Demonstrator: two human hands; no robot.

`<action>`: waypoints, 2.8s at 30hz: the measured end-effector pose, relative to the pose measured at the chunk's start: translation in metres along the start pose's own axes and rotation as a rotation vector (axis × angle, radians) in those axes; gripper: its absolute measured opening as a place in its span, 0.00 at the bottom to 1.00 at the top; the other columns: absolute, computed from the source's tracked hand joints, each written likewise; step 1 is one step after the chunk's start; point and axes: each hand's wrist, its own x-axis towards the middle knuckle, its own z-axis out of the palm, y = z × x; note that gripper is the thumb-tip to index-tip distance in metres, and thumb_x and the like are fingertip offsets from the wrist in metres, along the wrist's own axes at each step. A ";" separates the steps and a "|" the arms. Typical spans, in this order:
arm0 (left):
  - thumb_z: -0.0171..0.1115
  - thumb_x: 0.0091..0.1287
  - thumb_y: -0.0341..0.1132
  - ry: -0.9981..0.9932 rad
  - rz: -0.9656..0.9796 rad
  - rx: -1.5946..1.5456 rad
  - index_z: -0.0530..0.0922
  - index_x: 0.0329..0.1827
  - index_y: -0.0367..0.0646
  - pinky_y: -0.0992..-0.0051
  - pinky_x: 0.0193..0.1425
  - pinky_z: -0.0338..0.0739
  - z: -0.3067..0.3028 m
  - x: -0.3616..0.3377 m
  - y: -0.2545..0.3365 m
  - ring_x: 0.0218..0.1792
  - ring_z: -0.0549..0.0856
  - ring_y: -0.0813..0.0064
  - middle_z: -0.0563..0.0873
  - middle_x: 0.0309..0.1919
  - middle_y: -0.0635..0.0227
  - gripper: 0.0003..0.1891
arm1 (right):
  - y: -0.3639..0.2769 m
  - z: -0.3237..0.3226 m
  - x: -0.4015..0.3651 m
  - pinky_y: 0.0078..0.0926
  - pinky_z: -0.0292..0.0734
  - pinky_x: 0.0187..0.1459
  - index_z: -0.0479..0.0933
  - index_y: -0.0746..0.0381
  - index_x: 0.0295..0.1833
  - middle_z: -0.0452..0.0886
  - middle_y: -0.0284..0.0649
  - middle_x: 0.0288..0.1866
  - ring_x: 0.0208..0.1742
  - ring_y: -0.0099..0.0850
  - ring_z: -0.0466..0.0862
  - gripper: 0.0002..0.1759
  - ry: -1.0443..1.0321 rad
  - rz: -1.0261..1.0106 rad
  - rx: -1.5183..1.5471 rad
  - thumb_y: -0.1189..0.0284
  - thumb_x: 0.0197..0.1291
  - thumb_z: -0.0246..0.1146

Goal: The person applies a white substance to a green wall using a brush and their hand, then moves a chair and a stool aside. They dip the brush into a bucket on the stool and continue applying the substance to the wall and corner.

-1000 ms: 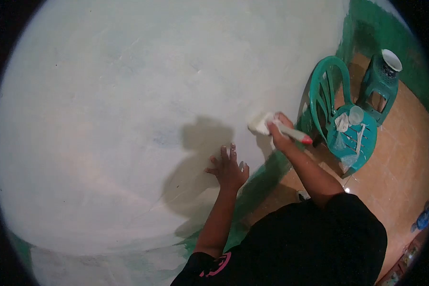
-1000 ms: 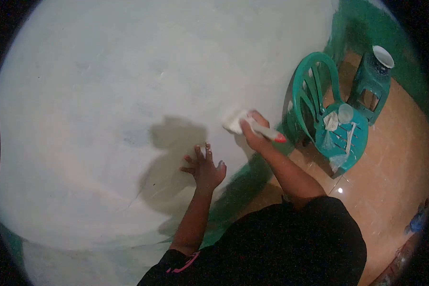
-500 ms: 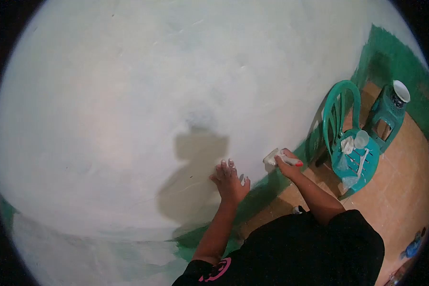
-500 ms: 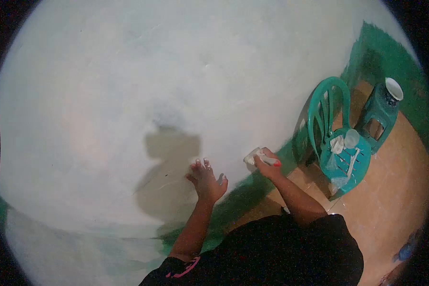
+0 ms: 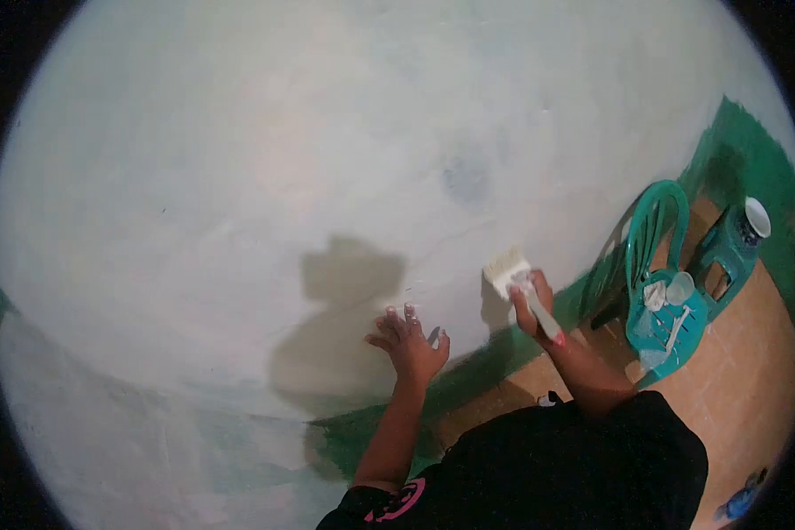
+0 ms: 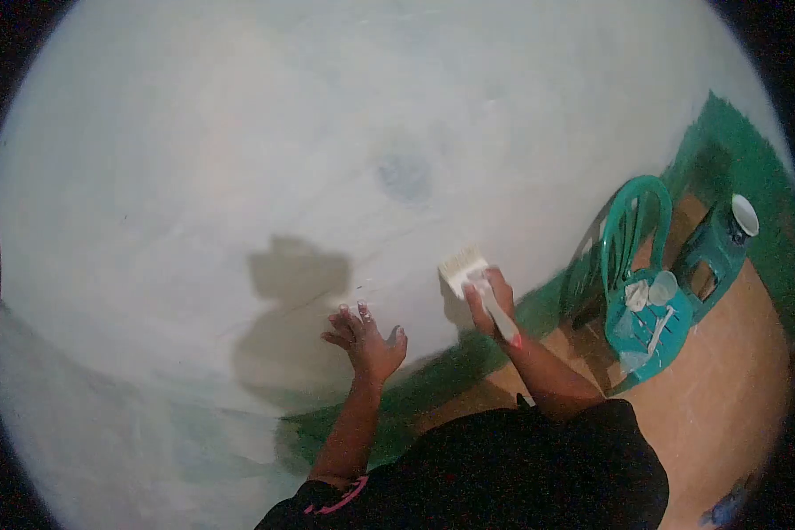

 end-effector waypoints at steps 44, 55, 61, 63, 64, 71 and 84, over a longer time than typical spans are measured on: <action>0.62 0.51 0.51 0.340 -0.136 -0.261 0.55 0.68 0.34 0.31 0.61 0.23 0.021 -0.040 -0.138 0.68 0.38 0.32 0.49 0.68 0.39 0.45 | -0.116 0.119 -0.006 0.40 0.78 0.36 0.70 0.63 0.53 0.80 0.53 0.36 0.34 0.53 0.81 0.22 -0.772 -0.288 -0.623 0.68 0.53 0.63; 0.63 0.53 0.52 0.514 -0.205 -0.290 0.45 0.71 0.32 0.34 0.61 0.19 0.058 -0.028 -0.130 0.67 0.27 0.30 0.36 0.68 0.32 0.51 | -0.113 0.126 0.073 0.33 0.78 0.37 0.71 0.64 0.54 0.80 0.49 0.37 0.34 0.47 0.81 0.22 -0.175 -0.917 -0.573 0.72 0.52 0.64; 0.63 0.54 0.53 0.301 -0.199 -0.377 0.42 0.70 0.29 0.32 0.57 0.16 0.073 -0.034 -0.139 0.65 0.24 0.28 0.34 0.67 0.28 0.52 | -0.080 0.159 -0.008 0.32 0.79 0.37 0.75 0.57 0.42 0.81 0.42 0.39 0.37 0.41 0.82 0.17 -0.694 -0.724 -0.470 0.71 0.44 0.69; 0.63 0.53 0.53 0.297 -0.161 -0.381 0.44 0.69 0.27 0.30 0.56 0.15 0.076 -0.033 -0.141 0.64 0.23 0.26 0.33 0.67 0.28 0.52 | -0.095 0.160 -0.002 0.33 0.78 0.37 0.75 0.58 0.40 0.81 0.45 0.38 0.35 0.43 0.82 0.15 -0.747 -0.701 -0.454 0.71 0.45 0.68; 0.63 0.53 0.53 0.298 -0.162 -0.372 0.44 0.69 0.27 0.30 0.56 0.15 0.066 -0.034 -0.137 0.64 0.23 0.26 0.33 0.67 0.28 0.52 | -0.101 0.153 0.015 0.33 0.80 0.38 0.76 0.58 0.41 0.81 0.43 0.38 0.36 0.42 0.82 0.16 -0.803 -0.728 -0.506 0.70 0.44 0.70; 0.62 0.53 0.55 0.309 -0.171 -0.394 0.46 0.69 0.30 0.29 0.55 0.16 0.084 -0.033 -0.137 0.64 0.26 0.24 0.39 0.66 0.28 0.51 | -0.160 0.162 0.077 0.34 0.77 0.39 0.77 0.63 0.40 0.81 0.45 0.35 0.35 0.41 0.83 0.10 -0.088 -0.734 -0.430 0.71 0.54 0.65; 0.61 0.53 0.54 0.257 -0.164 -0.385 0.49 0.68 0.31 0.28 0.56 0.18 0.079 -0.034 -0.130 0.64 0.32 0.23 0.45 0.66 0.32 0.49 | -0.123 0.179 0.031 0.32 0.80 0.39 0.77 0.63 0.46 0.83 0.43 0.37 0.35 0.40 0.84 0.18 -0.835 -0.819 -0.633 0.66 0.50 0.67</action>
